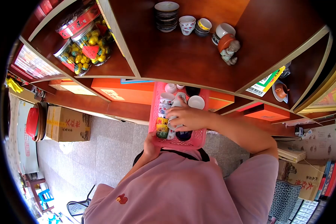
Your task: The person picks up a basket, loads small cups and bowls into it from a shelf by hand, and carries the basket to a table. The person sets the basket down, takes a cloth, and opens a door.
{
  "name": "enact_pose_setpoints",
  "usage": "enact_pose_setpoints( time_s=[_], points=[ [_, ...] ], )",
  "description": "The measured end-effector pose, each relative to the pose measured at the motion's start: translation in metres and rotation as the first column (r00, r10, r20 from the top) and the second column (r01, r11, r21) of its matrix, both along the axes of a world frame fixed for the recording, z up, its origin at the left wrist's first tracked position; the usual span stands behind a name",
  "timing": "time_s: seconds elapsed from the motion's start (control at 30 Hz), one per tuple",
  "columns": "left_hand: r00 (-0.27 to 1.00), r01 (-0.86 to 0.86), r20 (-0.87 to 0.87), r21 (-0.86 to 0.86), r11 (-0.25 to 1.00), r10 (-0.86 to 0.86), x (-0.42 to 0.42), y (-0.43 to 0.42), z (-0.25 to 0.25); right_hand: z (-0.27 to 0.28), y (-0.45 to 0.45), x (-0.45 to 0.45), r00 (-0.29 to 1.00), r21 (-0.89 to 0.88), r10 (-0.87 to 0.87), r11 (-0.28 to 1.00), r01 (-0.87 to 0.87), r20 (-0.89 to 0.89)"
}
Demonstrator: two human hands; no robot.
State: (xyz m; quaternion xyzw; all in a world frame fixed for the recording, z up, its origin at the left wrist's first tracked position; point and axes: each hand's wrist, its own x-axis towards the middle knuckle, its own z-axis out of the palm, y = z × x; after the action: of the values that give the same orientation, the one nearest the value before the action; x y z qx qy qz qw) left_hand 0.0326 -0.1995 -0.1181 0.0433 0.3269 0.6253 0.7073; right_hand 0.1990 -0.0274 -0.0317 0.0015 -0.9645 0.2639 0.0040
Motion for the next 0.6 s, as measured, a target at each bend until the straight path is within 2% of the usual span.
enact_pose_setpoints(
  time_s=[0.07,0.13,0.17,0.23,0.3,0.37,0.43,0.47,0.53,0.57,0.6],
  points=[
    [1.0,-0.008,-0.007,-0.005,1.0,0.008,0.001,-0.001,-0.001,-0.003,0.001,0.0,1.0,-0.032,-0.027,0.999,0.027,-0.006],
    [1.0,-0.013,-0.014,-0.012,1.0,0.012,0.002,-0.001,-0.001,0.0,0.004,-0.001,0.981,-0.119,-0.171,0.98,0.16,-0.089],
    [1.0,-0.007,-0.008,-0.006,1.0,0.007,0.001,-0.001,-0.001,0.0,0.003,0.001,0.981,-0.118,-0.173,0.98,0.162,-0.09],
    [1.0,0.0,-0.002,0.0,1.0,0.0,0.002,-0.001,-0.004,0.0,-0.002,0.007,0.961,0.092,-0.266,0.958,0.273,-0.083],
    [0.998,0.0,0.058,0.07,0.998,-0.004,0.003,0.001,-0.011,-0.007,-0.011,0.009,0.947,0.134,-0.305,0.939,0.316,-0.097],
    [0.998,0.01,0.066,0.076,0.997,-0.015,0.003,0.001,-0.013,-0.011,-0.021,0.012,0.932,0.177,-0.344,0.916,0.359,-0.112],
    [0.997,0.018,0.075,0.083,0.996,-0.024,0.003,0.001,-0.008,-0.006,-0.031,0.011,0.87,0.212,-0.474,0.844,0.492,-0.133],
    [0.997,0.02,0.066,0.08,0.997,-0.025,0.003,0.001,-0.005,0.001,-0.032,0.012,0.87,0.215,-0.473,0.843,0.492,-0.136],
    [0.998,0.021,0.056,0.077,0.997,-0.026,0.004,0.0,0.005,0.024,-0.036,0.012,0.857,0.151,-0.514,0.851,0.503,0.04],
    [1.0,0.009,0.029,0.046,0.999,-0.01,0.006,0.001,0.011,0.039,-0.032,0.01,0.857,0.154,-0.513,0.851,0.502,0.037],
    [1.0,-0.004,0.0,0.016,1.0,0.004,0.006,0.002,0.014,0.057,-0.019,0.007,0.883,-0.053,-0.469,0.882,0.469,0.001]
  ],
)
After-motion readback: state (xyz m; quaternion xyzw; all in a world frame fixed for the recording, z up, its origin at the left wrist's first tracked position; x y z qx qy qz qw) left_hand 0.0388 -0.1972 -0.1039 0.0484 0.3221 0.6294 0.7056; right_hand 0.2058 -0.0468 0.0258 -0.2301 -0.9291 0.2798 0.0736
